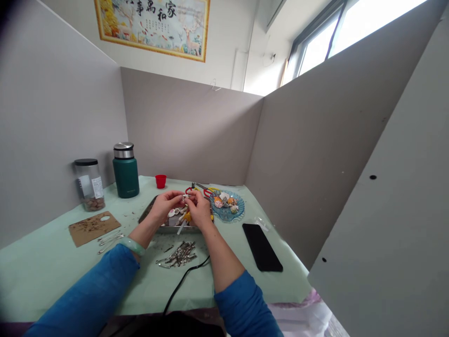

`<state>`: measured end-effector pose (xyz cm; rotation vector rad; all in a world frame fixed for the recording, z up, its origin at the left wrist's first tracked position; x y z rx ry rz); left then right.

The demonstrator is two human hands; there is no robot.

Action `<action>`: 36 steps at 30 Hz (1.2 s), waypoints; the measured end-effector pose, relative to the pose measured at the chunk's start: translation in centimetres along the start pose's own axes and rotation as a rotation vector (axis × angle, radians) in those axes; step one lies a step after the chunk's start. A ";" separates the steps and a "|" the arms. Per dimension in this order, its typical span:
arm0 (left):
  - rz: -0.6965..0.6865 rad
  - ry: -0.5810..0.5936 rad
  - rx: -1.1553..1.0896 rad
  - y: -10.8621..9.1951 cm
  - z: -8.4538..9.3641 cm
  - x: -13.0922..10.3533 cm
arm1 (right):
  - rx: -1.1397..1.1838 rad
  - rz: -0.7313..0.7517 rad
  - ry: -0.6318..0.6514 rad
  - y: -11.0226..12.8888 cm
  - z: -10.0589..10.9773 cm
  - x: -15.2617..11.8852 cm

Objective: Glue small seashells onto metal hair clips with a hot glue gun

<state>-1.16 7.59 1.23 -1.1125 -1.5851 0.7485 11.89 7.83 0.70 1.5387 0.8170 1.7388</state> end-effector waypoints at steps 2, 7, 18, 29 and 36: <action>-0.016 -0.006 0.016 -0.1 0.0 0.0 | -0.002 -0.005 0.004 -0.1 0.0 0.0; -0.017 -0.064 0.059 -0.2 0.3 0.0 | -0.028 0.012 0.005 -0.2 0.1 0.1; -0.010 0.028 0.017 -0.3 -0.2 -0.1 | 0.038 -0.029 0.017 -0.2 0.0 0.2; 0.027 0.100 -0.023 0.4 -0.2 0.0 | 0.085 -0.036 0.034 -0.1 0.0 0.2; 0.003 0.102 -0.005 0.3 -0.2 0.0 | 0.078 -0.023 0.072 0.0 -0.2 0.1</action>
Point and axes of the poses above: each hand's wrist, its own x-axis towards the middle knuckle, its own z-axis out of the back of the hand, y = z × x, the point moved 5 cm from there along x, towards the middle knuckle, and after that the axes turned 5 degrees about -z, right-handed, at the moved point
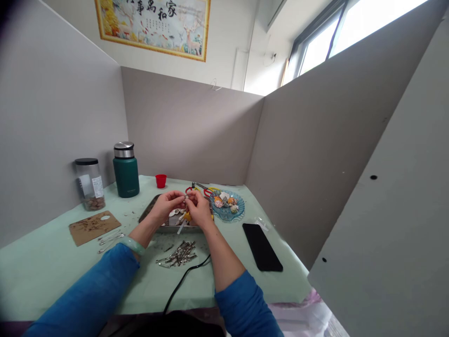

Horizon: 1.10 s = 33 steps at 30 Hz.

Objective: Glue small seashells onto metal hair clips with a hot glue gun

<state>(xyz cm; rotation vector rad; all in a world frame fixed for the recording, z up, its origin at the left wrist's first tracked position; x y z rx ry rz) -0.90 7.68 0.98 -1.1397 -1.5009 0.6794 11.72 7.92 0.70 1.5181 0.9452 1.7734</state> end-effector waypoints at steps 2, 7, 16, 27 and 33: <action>0.000 0.005 0.001 0.0 -0.1 0.0 | -0.002 -0.001 0.004 0.0 0.0 0.0; -0.004 0.007 -0.021 0.1 -0.1 0.1 | -0.020 0.021 -0.002 0.3 0.0 -0.1; -0.020 0.062 -0.047 0.2 -0.1 0.0 | -0.036 0.002 -0.024 0.7 0.1 -0.2; -0.055 0.008 0.012 -0.9 -0.5 -0.4 | -0.100 0.056 -0.090 0.7 0.5 -0.2; -0.048 0.000 0.010 -0.7 -0.3 -0.2 | -0.142 0.075 -0.094 0.6 0.5 -0.2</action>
Point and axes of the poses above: each hand's wrist, its own x-axis towards the middle knuckle, its own z-axis out of the back of the hand, y = z × x, the point moved 5 cm from there along x, towards the middle knuckle, and after that the axes turned 5 degrees about -z, right-handed, at the moved point
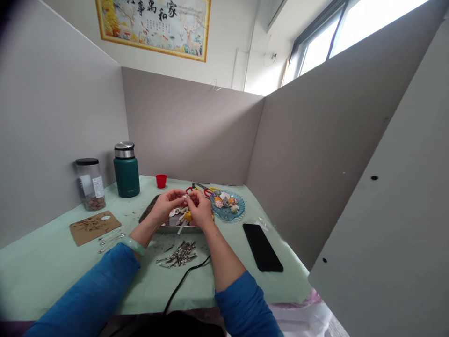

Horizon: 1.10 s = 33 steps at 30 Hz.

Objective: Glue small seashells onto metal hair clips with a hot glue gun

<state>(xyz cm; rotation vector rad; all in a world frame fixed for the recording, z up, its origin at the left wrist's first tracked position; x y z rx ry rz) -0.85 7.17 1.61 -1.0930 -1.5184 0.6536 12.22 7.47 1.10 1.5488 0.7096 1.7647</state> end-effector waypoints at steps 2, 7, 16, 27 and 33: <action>0.000 0.013 -0.012 0.2 0.1 0.1 | 0.012 -0.006 0.003 0.0 0.0 0.0; 0.004 0.029 -0.059 0.5 0.2 0.2 | 0.088 -0.043 0.050 0.2 -0.2 0.0; 0.038 0.027 -0.054 0.5 0.2 0.1 | 0.070 -0.049 0.044 0.1 -0.2 0.0; 0.036 0.000 -0.015 0.6 0.3 0.2 | 0.084 -0.061 0.023 0.1 0.0 0.0; 0.049 0.000 -0.011 0.7 0.3 0.3 | 0.073 -0.061 0.009 -0.3 0.0 0.2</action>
Point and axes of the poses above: each hand's wrist, its own x-axis towards the middle knuckle, its own z-axis out of the back of the hand, y = z × x, the point moved 5 cm from there along x, towards the middle knuckle, and after that the axes turned 5 degrees about -z, right-handed, at the moved point
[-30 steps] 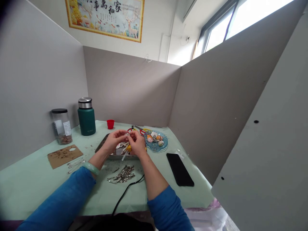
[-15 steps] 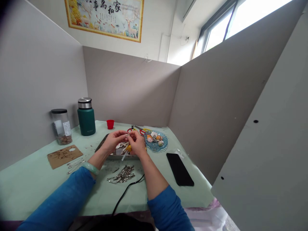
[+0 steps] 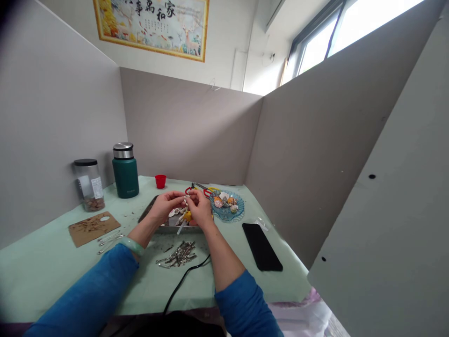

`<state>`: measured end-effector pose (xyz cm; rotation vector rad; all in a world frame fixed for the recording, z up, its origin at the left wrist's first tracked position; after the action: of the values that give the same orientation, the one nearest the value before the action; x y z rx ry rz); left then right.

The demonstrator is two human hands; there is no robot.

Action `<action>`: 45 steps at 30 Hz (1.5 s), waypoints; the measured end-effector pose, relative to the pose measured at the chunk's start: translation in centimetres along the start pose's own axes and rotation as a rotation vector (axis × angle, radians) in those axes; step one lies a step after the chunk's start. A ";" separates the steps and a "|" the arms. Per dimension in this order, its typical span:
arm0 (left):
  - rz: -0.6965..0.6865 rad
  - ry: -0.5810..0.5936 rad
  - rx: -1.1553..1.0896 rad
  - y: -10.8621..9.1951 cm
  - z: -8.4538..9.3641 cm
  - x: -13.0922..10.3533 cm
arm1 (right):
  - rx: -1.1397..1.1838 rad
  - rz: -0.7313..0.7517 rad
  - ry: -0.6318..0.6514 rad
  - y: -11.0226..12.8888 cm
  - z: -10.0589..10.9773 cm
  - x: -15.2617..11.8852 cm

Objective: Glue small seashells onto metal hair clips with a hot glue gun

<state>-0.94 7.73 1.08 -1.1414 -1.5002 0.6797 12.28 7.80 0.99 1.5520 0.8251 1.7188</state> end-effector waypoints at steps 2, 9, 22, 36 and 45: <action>-0.005 0.001 0.000 0.0 0.0 0.0 | 0.001 -0.001 0.004 -0.2 -0.1 0.0; -0.004 -0.001 -0.006 0.0 0.1 0.0 | 0.028 -0.004 -0.011 -0.4 -0.1 0.1; -0.012 -0.012 0.003 -0.2 0.1 0.0 | 0.077 -0.042 -0.030 -1.1 0.0 0.3; -0.016 -0.031 0.066 -1.1 -0.4 -0.4 | 0.191 -0.128 0.034 -1.0 -0.1 0.4; -0.028 -0.029 0.043 -0.9 -0.2 -0.2 | 0.198 -0.116 0.045 -0.7 -0.2 0.3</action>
<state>-1.03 7.14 1.83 -1.0800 -1.5158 0.7088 12.08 8.43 0.51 1.5643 1.1146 1.6336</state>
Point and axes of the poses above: each hand's wrist, its own x-axis towards the middle knuckle, its own z-axis out of the back of the hand, y = z × x, the point moved 5 cm from there along x, towards the middle knuckle, and after that the axes turned 5 degrees about -z, right-handed, at the moved point
